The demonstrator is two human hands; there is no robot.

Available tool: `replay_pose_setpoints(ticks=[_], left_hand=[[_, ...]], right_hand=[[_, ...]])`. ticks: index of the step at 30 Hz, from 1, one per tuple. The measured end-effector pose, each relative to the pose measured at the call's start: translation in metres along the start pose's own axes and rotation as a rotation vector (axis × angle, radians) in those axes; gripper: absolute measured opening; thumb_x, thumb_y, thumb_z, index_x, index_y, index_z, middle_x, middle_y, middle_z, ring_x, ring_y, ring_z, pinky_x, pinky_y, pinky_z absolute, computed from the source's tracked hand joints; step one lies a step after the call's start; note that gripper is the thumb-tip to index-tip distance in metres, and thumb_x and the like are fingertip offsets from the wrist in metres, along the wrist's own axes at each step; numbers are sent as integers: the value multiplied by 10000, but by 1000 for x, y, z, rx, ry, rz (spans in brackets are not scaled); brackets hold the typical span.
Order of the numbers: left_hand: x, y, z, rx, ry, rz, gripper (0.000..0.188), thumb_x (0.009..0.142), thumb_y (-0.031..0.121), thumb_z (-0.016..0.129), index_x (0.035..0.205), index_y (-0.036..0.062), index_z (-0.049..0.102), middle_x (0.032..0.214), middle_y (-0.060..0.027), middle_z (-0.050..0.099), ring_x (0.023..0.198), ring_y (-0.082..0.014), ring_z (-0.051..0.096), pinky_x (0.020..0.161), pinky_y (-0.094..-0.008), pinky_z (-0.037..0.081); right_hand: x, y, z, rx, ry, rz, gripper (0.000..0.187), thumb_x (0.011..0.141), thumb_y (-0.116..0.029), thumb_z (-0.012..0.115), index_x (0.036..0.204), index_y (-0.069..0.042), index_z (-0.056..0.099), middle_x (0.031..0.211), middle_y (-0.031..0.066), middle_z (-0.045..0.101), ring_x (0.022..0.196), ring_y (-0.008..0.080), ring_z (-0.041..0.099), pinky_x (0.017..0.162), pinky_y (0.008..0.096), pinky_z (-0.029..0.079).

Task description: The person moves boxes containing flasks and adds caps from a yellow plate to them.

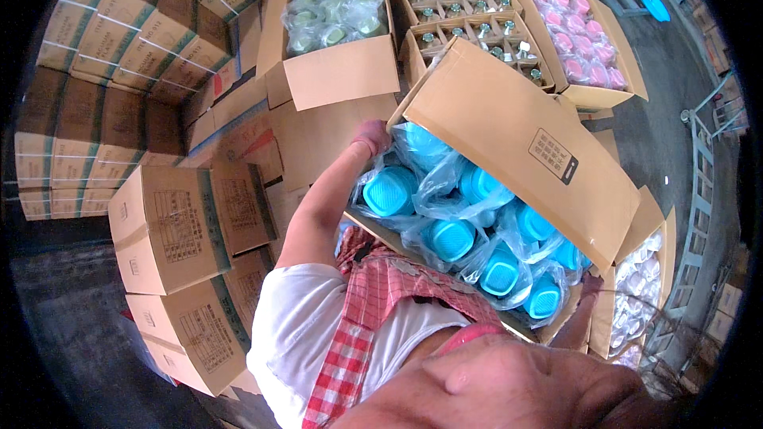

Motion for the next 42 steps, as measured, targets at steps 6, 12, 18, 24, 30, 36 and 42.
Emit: replay_pose_setpoints(ticks=[6, 12, 18, 24, 30, 36, 42], left_hand=[[21, -41, 8, -39, 113, 101, 331, 624, 185, 536, 943, 106, 579, 898, -154, 580, 850, -313, 549, 727, -386, 446], [85, -114, -28, -74, -56, 123, 354, 598, 195, 567, 944, 118, 572, 918, -139, 580, 857, -322, 540, 733, -381, 443], [171, -297, -28, -256, -189, 178, 328, 610, 169, 567, 932, 108, 575, 933, -133, 579, 883, -309, 539, 758, -367, 441], [219, -322, -120, 302, -65, 106, 290, 652, 135, 519, 928, 61, 567, 961, -170, 561, 915, -308, 529, 791, -371, 426], [310, -298, -112, 439, -88, 187, 280, 735, 143, 428, 968, 31, 536, 1015, -183, 535, 956, -306, 512, 818, -375, 410], [349, -264, -98, 544, -72, 207, 351, 765, 166, 387, 1084, 50, 478, 1094, -174, 495, 1003, -271, 496, 845, -348, 396], [314, -340, -84, 342, 119, 114, 579, 725, 250, 439, 1247, 44, 298, 1225, -185, 375, 1097, -285, 409, 903, -345, 346]], right_hand=[[-35, -16, -12, -114, 4, 58, 211, 775, -198, 493, 903, -40, 550, 777, 80, 579, 707, 215, 549, 650, 272, 449], [-123, -73, 10, -214, -50, 196, 175, 775, -208, 490, 858, -74, 566, 705, 55, 571, 637, 191, 543, 594, 251, 458], [-258, -58, 163, 56, -90, 226, 345, 716, -378, 537, 889, -82, 578, 771, 132, 589, 692, 280, 567, 591, 342, 446], [-355, -239, 223, -154, -224, 416, 393, 694, -407, 568, 960, -117, 570, 876, 164, 587, 854, 308, 554, 667, 366, 441], [-371, -187, 363, -77, -301, 443, 284, 707, -280, 575, 927, -102, 592, 870, 73, 611, 809, 231, 586, 696, 313, 466], [-367, -226, 424, 170, -256, 572, 227, 660, -220, 605, 823, -61, 619, 843, 145, 605, 756, 263, 596, 639, 337, 474], [-298, -285, 446, 52, -287, 547, 367, 704, -372, 543, 898, -63, 592, 843, 170, 596, 810, 292, 576, 679, 375, 455]])
Point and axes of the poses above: each hand's wrist, its own x-axis towards the middle knuckle, its own z-axis out of the palm, y = z × x, the point moved 3 cm from there along x, towards the middle knuckle
